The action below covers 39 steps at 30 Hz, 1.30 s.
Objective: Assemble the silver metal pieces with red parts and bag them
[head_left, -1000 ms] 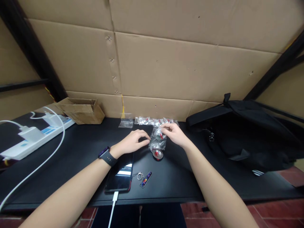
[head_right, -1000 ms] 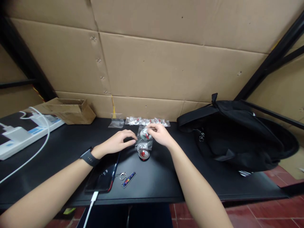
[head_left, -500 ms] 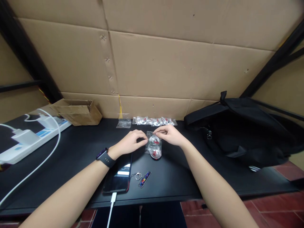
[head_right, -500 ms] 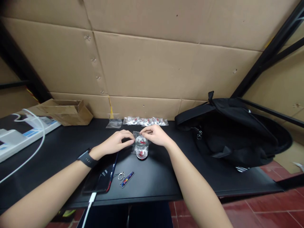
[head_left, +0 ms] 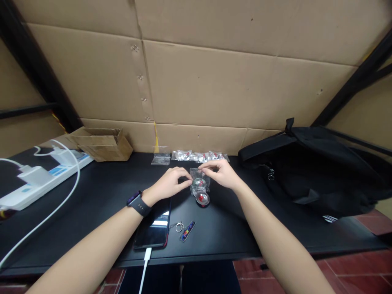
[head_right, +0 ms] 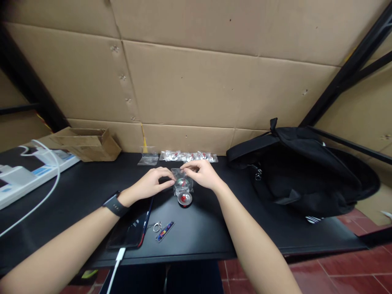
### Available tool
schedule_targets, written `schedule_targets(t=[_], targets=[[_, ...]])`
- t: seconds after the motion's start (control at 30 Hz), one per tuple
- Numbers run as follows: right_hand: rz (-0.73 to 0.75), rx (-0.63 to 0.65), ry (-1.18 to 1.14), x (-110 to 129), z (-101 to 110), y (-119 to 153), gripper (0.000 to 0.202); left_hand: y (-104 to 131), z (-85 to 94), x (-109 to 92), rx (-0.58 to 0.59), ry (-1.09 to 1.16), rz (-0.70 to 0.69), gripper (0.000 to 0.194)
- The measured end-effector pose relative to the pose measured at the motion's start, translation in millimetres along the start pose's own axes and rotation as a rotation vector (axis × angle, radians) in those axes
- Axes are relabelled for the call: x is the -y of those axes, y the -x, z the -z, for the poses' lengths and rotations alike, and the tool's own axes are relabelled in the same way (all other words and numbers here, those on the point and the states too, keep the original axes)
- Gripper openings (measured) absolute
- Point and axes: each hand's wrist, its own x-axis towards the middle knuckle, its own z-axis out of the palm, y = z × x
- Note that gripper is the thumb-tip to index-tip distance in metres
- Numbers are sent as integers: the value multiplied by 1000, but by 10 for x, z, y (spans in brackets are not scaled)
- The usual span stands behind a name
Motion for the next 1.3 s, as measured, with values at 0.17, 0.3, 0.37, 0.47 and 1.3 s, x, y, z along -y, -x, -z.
schedule_targets(t=[0.17, 0.3, 0.37, 0.47, 1.3], targets=[[44, -77, 8, 36, -32, -1, 18, -23, -10, -30, -29, -12, 6, 15], [74, -143, 3, 72, -88, -3, 17, -48, 0, -74, -84, -9, -5, 14], [74, -178, -30, 77, -113, -5, 17, -58, 3, -97, -115, -1, -2, 14], [66, -210, -112, 62, -133, -12, 17, -68, 1, -121, -169, 17, 10, 15], [-46, -141, -300, -159, -276, -45, 26, -49, -16, 4, -309, 428, 77, 23]])
